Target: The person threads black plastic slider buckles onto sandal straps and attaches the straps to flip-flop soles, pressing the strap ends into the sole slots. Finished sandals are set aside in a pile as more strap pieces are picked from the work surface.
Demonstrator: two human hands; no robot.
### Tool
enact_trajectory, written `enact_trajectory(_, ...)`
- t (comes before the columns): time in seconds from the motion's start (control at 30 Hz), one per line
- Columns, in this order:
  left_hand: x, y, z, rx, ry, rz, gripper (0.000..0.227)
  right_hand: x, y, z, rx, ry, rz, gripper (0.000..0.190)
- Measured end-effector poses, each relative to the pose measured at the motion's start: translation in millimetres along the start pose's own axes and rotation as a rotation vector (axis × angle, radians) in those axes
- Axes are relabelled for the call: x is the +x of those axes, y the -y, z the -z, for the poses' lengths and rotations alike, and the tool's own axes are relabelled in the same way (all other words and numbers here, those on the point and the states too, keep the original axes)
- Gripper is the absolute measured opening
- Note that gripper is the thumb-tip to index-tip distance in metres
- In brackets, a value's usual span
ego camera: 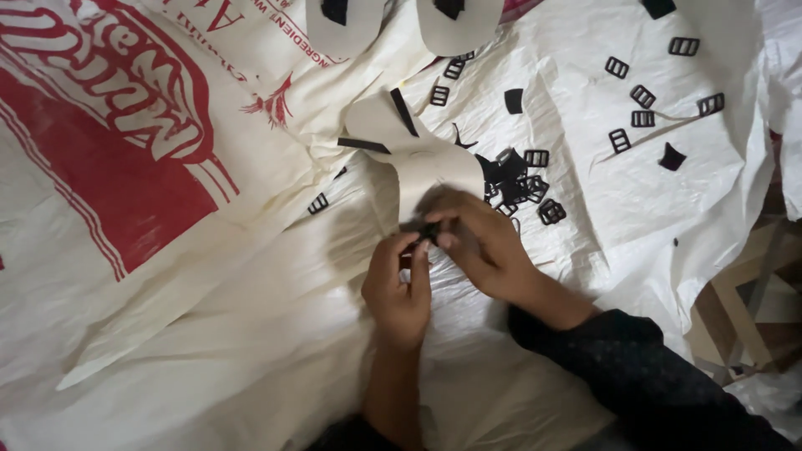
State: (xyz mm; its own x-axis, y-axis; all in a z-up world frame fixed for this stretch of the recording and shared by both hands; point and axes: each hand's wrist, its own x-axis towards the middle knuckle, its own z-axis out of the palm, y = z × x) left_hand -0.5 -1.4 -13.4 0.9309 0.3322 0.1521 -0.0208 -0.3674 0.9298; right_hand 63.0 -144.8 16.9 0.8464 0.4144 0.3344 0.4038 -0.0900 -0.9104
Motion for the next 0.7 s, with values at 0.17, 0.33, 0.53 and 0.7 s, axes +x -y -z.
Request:
enact_trajectory(0.17, -2, 4, 0, 0.029, 0.005, -0.206, 0.019, -16, -19, -10, -0.076, -0.084, -0.14, 0.022)
enact_trajectory(0.33, -5, 1, 0, 0.059, -0.029, -0.303, 0.013, -12, -30, -3, -0.233, -0.156, -0.062, 0.017)
enact_trajectory(0.53, -8, 10, -3, 0.048, -0.014, -0.212, 0.016, -15, -10, 3, -0.179, -0.079, 0.028, 0.026)
enact_trajectory(0.7, -5, 5, -2, -0.013, -0.011, -0.191, 0.017, -35, -31, -11, 0.029, -0.094, -0.078, 0.026)
